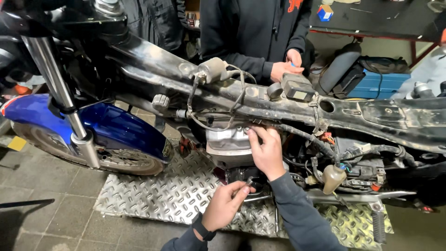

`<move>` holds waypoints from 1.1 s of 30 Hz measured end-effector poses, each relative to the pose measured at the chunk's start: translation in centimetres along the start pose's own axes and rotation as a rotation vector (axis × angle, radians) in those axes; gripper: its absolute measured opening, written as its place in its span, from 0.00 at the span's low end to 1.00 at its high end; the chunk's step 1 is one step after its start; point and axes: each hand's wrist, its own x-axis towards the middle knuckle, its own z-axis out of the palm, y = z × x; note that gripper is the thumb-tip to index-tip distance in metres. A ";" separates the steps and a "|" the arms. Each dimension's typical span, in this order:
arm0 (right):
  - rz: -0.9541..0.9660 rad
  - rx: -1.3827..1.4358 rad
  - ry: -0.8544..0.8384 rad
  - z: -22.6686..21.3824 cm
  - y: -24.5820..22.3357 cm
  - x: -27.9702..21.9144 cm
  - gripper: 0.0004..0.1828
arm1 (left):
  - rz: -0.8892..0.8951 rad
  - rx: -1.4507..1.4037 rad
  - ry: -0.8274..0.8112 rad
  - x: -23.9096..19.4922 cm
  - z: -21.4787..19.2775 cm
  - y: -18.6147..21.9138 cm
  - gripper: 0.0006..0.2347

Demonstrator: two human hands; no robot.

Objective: The person uses a wrench to tighten bolts on the engine casing of a motorcycle. Another person assists by holding parts and handing over tools. The camera wearer also holds a red cup with ice during the process.

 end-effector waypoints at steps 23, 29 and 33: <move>0.043 0.016 0.028 0.1 -0.1 0.1 0.11 | -0.021 -0.053 -0.050 0.4 0.6 -1.1 0.15; -0.024 -0.020 0.053 -0.5 -2.7 1.3 0.14 | -0.041 -0.057 -0.077 1.1 0.7 -1.6 0.14; 0.057 0.020 0.024 0.4 0.9 0.0 0.11 | 0.013 -0.066 -0.101 2.0 1.3 -3.5 0.14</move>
